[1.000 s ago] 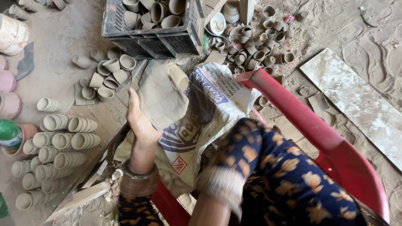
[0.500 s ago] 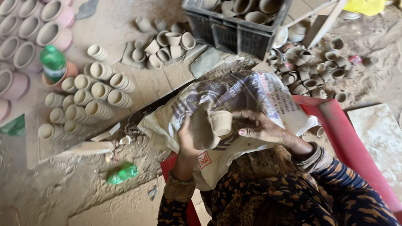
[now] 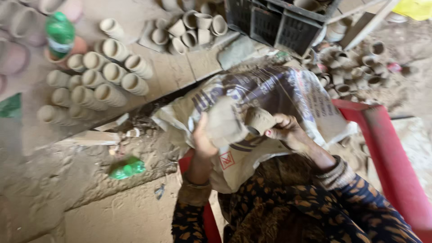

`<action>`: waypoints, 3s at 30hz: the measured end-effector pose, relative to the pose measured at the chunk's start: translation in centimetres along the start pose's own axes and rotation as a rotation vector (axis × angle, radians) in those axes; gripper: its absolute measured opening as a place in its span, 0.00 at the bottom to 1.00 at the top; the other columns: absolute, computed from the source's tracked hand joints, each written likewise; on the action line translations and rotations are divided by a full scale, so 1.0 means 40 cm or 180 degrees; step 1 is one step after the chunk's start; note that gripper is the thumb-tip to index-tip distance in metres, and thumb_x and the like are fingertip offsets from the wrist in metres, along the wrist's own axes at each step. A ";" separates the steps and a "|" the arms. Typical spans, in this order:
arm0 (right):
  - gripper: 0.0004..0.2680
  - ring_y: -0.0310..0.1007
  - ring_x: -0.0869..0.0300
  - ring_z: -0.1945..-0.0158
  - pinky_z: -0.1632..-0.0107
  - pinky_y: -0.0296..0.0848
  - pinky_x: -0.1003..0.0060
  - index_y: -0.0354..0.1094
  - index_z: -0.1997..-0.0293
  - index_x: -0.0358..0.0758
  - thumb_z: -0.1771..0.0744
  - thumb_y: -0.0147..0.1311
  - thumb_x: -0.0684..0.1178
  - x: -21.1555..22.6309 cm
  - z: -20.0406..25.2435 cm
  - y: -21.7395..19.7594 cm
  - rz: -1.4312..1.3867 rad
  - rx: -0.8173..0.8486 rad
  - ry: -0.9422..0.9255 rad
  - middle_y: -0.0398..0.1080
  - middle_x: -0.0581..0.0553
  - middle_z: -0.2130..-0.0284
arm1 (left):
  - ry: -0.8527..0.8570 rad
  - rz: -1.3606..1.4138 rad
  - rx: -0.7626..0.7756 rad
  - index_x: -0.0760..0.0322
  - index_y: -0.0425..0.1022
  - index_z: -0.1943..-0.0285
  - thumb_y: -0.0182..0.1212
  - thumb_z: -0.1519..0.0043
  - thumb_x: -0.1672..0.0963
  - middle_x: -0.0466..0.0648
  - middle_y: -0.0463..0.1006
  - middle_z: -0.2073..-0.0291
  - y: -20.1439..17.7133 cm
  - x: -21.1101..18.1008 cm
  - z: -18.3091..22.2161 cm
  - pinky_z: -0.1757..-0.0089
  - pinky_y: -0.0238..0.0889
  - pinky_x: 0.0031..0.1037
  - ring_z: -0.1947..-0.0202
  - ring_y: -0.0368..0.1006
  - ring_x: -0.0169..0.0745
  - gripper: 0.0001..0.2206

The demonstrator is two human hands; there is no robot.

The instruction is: The person sits on a red plastic chair and smooths the exterior and interior surfaces of small clay cups using a wet cloth. They repeatedly pick up cups from a nearby pile, wipe them, and place them back down.

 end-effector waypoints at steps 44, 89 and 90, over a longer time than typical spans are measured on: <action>0.08 0.82 0.62 0.53 0.52 0.85 0.65 0.72 0.49 0.35 0.31 0.54 0.31 0.018 0.088 0.062 0.2154 -0.0502 -0.0794 0.79 0.42 0.54 | 0.3674 -0.6586 -0.0431 0.77 0.65 0.33 0.54 0.28 0.52 0.65 0.72 0.37 0.165 0.220 0.033 0.46 0.65 0.38 0.46 0.71 0.53 0.22; 0.06 0.77 0.63 0.57 0.59 0.79 0.69 0.71 0.49 0.36 0.29 0.53 0.33 0.020 0.134 0.064 0.1224 -0.0434 -0.1157 0.77 0.41 0.53 | 0.2859 -0.5322 -0.0110 0.65 0.47 0.18 0.41 0.26 0.55 0.58 0.49 0.20 0.185 0.282 0.036 0.25 0.46 0.47 0.21 0.53 0.57 0.25; 0.06 0.77 0.64 0.59 0.61 0.80 0.70 0.71 0.50 0.37 0.29 0.52 0.33 0.013 0.133 0.063 0.1218 -0.0441 -0.1067 0.77 0.42 0.54 | 0.3112 -0.5302 -0.0218 0.64 0.45 0.18 0.40 0.24 0.55 0.57 0.48 0.19 0.180 0.284 0.033 0.24 0.46 0.47 0.20 0.52 0.55 0.25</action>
Point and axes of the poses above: each hand's wrist, its own z-axis away from the middle knuckle, its own y-axis out of the palm, x = y × z, the point moved 3 cm from there along -z, towards the middle knuckle
